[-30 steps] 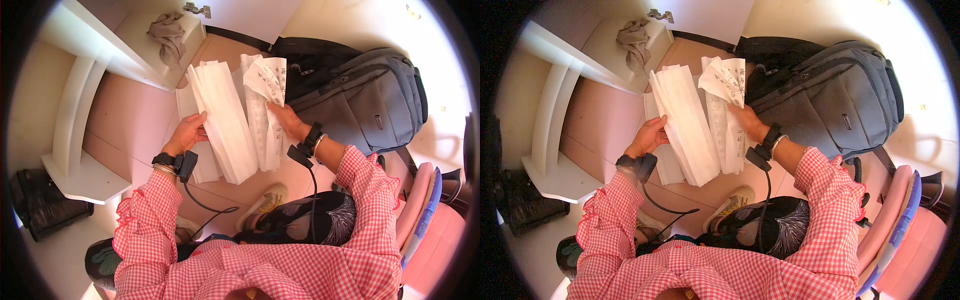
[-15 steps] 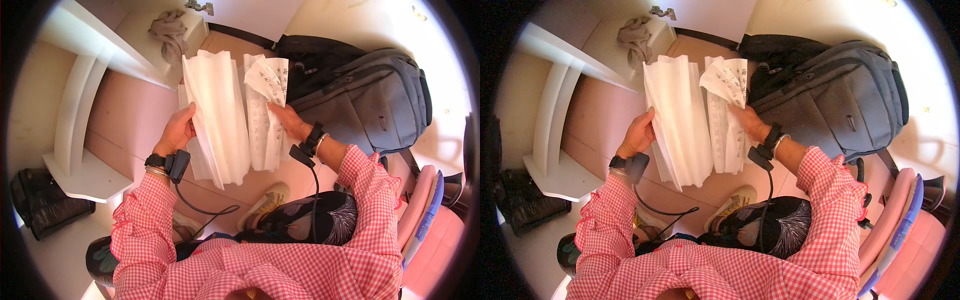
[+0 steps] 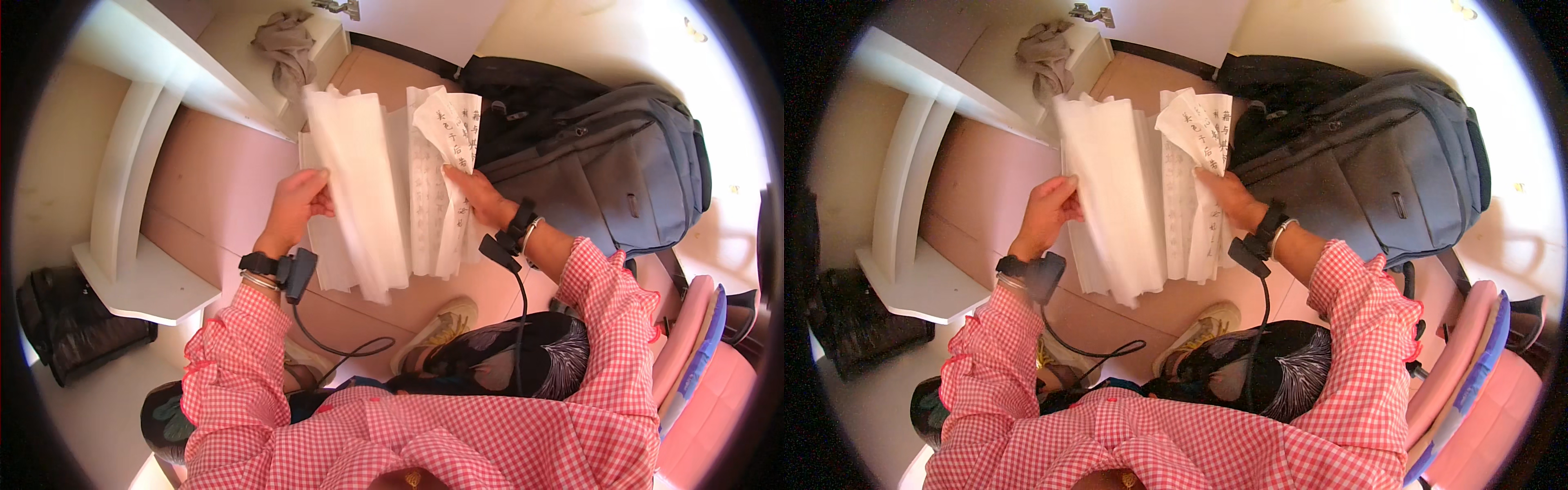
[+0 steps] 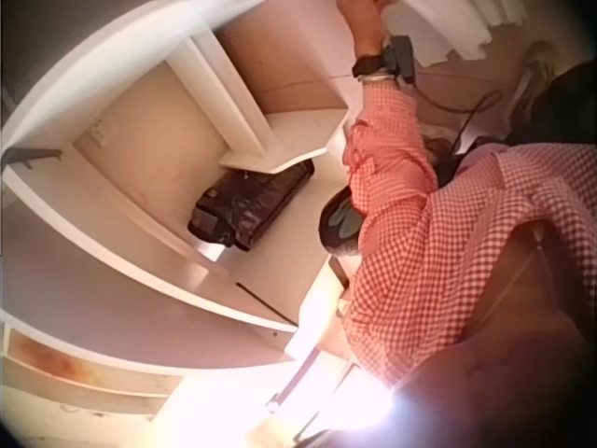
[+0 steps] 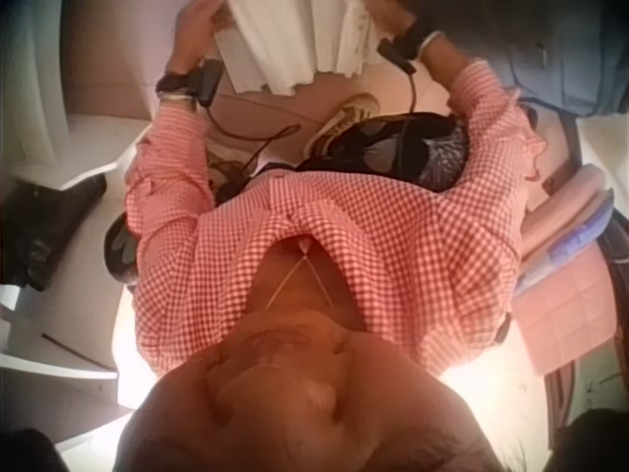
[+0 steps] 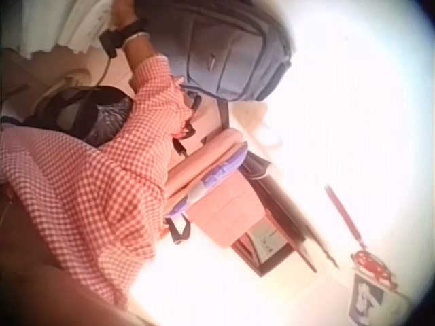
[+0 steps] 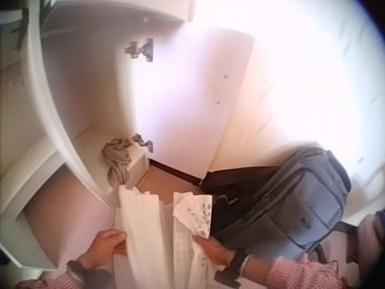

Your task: The person folds white liners, wipes the interior and exterior surfaces of a black backpack with a cloth, and removes a notebook and a small bottle from an interior pocket.

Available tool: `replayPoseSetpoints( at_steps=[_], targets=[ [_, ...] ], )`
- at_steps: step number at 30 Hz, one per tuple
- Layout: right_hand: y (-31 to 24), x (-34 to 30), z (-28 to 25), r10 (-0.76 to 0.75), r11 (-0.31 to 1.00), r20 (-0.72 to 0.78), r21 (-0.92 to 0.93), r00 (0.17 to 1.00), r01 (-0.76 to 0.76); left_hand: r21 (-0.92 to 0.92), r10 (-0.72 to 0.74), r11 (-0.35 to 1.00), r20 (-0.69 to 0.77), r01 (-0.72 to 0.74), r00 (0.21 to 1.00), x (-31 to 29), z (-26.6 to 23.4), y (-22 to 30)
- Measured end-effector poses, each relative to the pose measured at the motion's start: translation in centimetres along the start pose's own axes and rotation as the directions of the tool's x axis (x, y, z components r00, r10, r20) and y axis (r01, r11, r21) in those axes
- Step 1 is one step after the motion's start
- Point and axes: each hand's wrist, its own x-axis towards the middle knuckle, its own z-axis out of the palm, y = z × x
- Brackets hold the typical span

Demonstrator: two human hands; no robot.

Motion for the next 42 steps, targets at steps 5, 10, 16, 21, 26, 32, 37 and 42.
replayPoseSetpoints(
  at_steps=[5,10,16,21,26,32,37,42],
  targets=[
    [-0.3,0.3,0.2,-0.005,1.000,0.013,0.021,1.000,0.005,0.050,0.048,0.998,-0.050,-0.045,0.998,1.3,4.4,0.3],
    [1.3,1.0,-2.0,-0.194,0.961,0.069,-0.187,0.979,0.204,0.093,0.051,0.995,-0.180,-0.035,0.982,2.0,4.0,-2.3],
    [-0.1,0.0,0.1,0.028,1.000,-0.014,0.008,1.000,-0.028,0.383,0.033,0.914,-0.397,0.133,0.917,1.0,1.6,-6.0],
    [0.7,0.8,0.0,-0.055,0.997,0.067,-0.042,0.996,0.058,0.757,0.101,0.638,-0.262,0.140,0.960,3.1,0.9,-9.0],
    [0.0,0.2,0.8,-0.045,0.996,0.065,-0.068,0.997,0.049,0.451,0.056,0.891,-0.224,0.052,0.973,3.1,2.9,-8.1],
    [-0.8,0.3,2.4,-0.095,0.991,0.214,-0.070,0.972,0.112,0.161,0.073,0.984,0.029,-0.077,0.997,1.3,8.5,-5.0],
    [-1.8,-0.3,4.2,-0.091,0.988,0.299,-0.095,0.950,0.124,0.128,0.024,0.991,0.180,-0.048,0.983,1.0,9.8,-4.4],
    [0.4,0.7,3.1,-0.107,0.949,0.229,-0.266,0.968,0.168,0.185,0.073,0.980,0.022,-0.076,0.997,1.5,7.3,-7.0]
  ],
)
